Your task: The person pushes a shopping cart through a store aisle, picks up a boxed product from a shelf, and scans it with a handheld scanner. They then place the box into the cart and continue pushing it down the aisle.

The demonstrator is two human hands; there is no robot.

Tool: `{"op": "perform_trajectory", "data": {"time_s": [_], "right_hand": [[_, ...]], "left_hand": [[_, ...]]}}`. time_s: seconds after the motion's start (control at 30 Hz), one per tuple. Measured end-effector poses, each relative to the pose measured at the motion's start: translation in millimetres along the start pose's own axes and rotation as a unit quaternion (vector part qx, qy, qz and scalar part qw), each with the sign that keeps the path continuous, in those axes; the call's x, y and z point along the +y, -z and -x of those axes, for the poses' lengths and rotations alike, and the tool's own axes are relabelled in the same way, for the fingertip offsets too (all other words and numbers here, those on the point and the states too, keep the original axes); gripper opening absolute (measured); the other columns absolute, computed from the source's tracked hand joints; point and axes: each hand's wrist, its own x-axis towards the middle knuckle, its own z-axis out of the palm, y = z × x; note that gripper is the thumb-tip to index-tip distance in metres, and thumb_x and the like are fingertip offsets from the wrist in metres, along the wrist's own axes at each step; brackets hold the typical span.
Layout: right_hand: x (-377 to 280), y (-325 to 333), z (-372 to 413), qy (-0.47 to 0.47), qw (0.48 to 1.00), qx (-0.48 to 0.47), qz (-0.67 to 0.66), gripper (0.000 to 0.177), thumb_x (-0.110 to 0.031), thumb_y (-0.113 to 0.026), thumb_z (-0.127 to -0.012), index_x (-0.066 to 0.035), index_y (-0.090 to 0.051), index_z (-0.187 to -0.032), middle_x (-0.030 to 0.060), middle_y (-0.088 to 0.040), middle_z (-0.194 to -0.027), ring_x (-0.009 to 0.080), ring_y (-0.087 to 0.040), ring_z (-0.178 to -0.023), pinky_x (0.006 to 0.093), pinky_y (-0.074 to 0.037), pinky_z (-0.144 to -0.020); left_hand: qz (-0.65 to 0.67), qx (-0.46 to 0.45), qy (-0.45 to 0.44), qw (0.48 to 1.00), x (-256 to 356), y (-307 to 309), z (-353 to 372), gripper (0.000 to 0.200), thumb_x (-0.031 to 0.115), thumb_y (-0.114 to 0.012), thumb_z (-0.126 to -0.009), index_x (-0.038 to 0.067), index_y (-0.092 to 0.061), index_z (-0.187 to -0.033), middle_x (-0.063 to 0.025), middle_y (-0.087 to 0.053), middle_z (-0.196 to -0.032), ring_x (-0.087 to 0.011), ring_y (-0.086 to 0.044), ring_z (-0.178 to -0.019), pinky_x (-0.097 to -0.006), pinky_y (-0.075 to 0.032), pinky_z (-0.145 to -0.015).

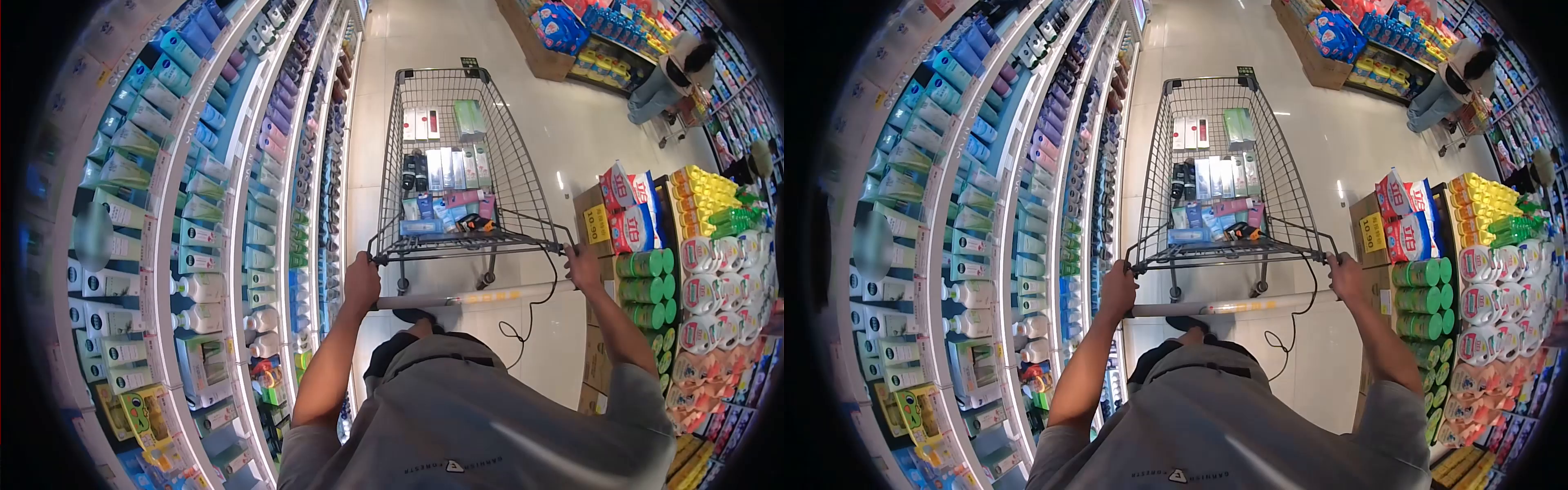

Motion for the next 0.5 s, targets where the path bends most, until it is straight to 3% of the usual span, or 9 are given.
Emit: {"op": "perform_trajectory", "data": {"time_s": [0.03, 0.13, 0.23, 0.33, 0.43, 0.5], "right_hand": [[2.3, -1.4, -2.0, -0.007, 1.0, -0.002, -0.007, 0.046, -0.039, -0.055, -0.097, 0.006, -0.061, -0.099, 0.0166, -0.066, -0.069, 0.0241, -0.065, -0.05, 0.0342, -0.052, -0.045], [3.4, -4.4, -12.8, -0.02, 1.0, -0.004, -0.015, 0.044, -0.038, -0.055, -0.098, 0.006, -0.06, -0.098, 0.0156, -0.065, -0.069, 0.0225, -0.064, -0.05, 0.0338, -0.051, -0.045], [1.1, -7.9, -15.8, -0.022, 1.0, -0.001, -0.019, 0.042, -0.037, -0.054, -0.098, 0.005, -0.06, -0.097, 0.0146, -0.065, -0.069, 0.0211, -0.064, -0.05, 0.0332, -0.05, -0.044], [5.0, -10.5, -22.4, -0.027, 0.999, 0.004, -0.032, 0.041, -0.036, -0.056, -0.097, 0.004, -0.061, -0.1, 0.0137, -0.065, -0.069, 0.0213, -0.065, -0.05, 0.0319, -0.049, -0.042], [-6.6, -10.0, -21.6, -0.037, 0.999, 0.005, -0.014, 0.042, -0.037, -0.055, -0.098, 0.005, -0.06, -0.099, 0.0141, -0.065, -0.07, 0.0207, -0.064, -0.05, 0.0321, -0.049, -0.043], [-14.5, -9.4, -22.1, -0.037, 0.999, 0.004, 0.002, 0.042, -0.037, -0.053, -0.099, 0.005, -0.059, -0.096, 0.0154, -0.064, -0.069, 0.0208, -0.063, -0.051, 0.0336, -0.051, -0.048]], "left_hand": [[0.0, -0.005, 0.0, 1.0, 0.8, 1.3, -1.1, 0.016, 0.012, -0.05, -0.096, -0.002, -0.056, -0.103, -0.0201, -0.068, -0.083, -0.0317, -0.07, -0.071, -0.0459, -0.052, -0.067], [0.071, -0.013, 0.007, 0.997, 0.0, -0.2, -9.8, 0.014, 0.009, -0.05, -0.094, -0.002, -0.055, -0.1, -0.0261, -0.065, -0.083, -0.0464, -0.063, -0.081, -0.0559, -0.046, -0.071], [0.024, -0.01, -0.017, 1.0, -5.3, -1.8, -17.7, 0.015, 0.009, -0.049, -0.097, -0.001, -0.055, -0.106, -0.0181, -0.069, -0.084, -0.0274, -0.071, -0.07, -0.0427, -0.053, -0.064], [0.047, -0.018, -0.009, 0.999, -4.5, -0.8, -25.2, 0.015, 0.008, -0.049, -0.096, -0.001, -0.055, -0.106, -0.018, -0.068, -0.083, -0.0282, -0.071, -0.07, -0.0432, -0.052, -0.064], [0.073, -0.026, 0.011, 0.997, 9.6, 10.3, -29.1, 0.014, 0.009, -0.051, -0.094, -0.002, -0.056, -0.101, -0.0267, -0.065, -0.087, -0.047, -0.062, -0.084, -0.0557, -0.046, -0.072], [0.069, -0.031, 0.017, 0.997, 14.2, 13.6, -33.4, 0.014, 0.009, -0.051, -0.094, -0.002, -0.056, -0.102, -0.0268, -0.065, -0.088, -0.047, -0.062, -0.084, -0.0554, -0.046, -0.073]]}}
